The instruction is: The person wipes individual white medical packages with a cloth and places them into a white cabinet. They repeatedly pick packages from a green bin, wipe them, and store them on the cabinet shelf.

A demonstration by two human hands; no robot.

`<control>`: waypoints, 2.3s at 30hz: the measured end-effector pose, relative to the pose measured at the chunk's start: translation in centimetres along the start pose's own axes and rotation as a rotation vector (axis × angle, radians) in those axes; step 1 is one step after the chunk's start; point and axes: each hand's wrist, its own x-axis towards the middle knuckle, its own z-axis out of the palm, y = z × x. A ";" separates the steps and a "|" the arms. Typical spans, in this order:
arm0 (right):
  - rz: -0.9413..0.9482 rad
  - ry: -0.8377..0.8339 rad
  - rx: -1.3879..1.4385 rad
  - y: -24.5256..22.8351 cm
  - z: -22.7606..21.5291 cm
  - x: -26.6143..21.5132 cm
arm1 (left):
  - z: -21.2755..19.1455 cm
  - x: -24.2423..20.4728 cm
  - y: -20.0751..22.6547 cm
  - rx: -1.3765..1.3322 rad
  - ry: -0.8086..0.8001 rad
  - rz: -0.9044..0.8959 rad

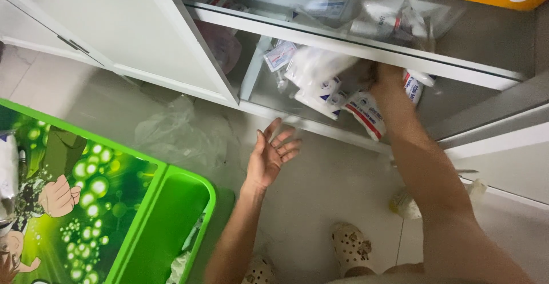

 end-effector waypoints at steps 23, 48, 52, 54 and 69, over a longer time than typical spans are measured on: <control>0.179 -0.262 -0.451 -4.9 -3.4 -7.1 | -4.5 -0.2 -2.2 0.031 0.169 0.028; -0.319 -1.144 -0.989 -0.2 27.3 -22.0 | -21.8 -38.2 42.3 1.393 2.346 0.411; -0.225 -1.118 -0.967 1.9 25.8 -19.5 | -17.8 -41.7 42.4 1.023 2.293 0.261; -0.214 -1.108 -0.979 2.1 25.5 -19.0 | -16.9 -41.8 42.1 0.891 2.207 0.228; -0.354 -1.221 -0.837 -1.0 27.5 -22.2 | -9.3 -37.0 30.6 1.468 1.684 0.146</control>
